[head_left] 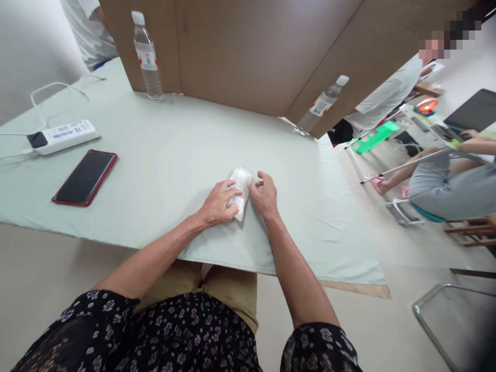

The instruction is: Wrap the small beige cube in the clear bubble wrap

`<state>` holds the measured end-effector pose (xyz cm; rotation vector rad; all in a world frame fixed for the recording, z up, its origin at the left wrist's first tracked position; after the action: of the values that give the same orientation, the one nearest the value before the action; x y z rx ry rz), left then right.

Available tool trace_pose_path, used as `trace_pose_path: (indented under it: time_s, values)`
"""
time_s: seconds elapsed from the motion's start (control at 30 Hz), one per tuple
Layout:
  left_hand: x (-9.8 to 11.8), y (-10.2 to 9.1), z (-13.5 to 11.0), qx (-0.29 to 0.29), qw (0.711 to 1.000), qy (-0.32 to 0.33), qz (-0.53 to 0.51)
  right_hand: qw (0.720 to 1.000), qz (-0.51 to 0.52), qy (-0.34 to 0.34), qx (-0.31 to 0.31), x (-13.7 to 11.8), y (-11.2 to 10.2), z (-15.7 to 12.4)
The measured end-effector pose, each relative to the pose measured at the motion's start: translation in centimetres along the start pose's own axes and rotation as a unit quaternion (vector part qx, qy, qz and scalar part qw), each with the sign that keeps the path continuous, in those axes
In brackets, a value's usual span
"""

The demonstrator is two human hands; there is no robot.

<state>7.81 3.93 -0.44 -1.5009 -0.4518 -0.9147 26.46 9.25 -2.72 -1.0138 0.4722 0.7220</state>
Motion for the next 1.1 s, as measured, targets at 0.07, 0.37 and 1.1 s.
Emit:
trace_pose_path:
  time_s: [0.07,0.37,1.1]
  values:
    - [0.0,0.0,0.0,0.004,1.0,0.003,0.005,0.999,0.01,0.045,-0.021,0.8,0.1,0.8]
    - [-0.4,-0.1,0.0,0.006,1.0,0.001,0.003,0.991,0.045,0.077,-0.095,0.1,2.3,3.8]
    - [-0.8,-0.3,-0.3,0.044,0.998,-0.041,0.003,0.946,0.313,0.074,-0.046,-4.0,1.1,1.9]
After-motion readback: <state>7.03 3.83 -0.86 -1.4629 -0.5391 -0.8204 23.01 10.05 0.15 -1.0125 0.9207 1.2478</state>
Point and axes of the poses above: each hand's wrist, its own z-axis towards the middle knuckle, its own y-axis out of the palm, x = y × z, the point moved 3 cm from there along z, towards the middle knuckle, and after that the axes turned 11 degrees about -y, right-handed, at the moved point
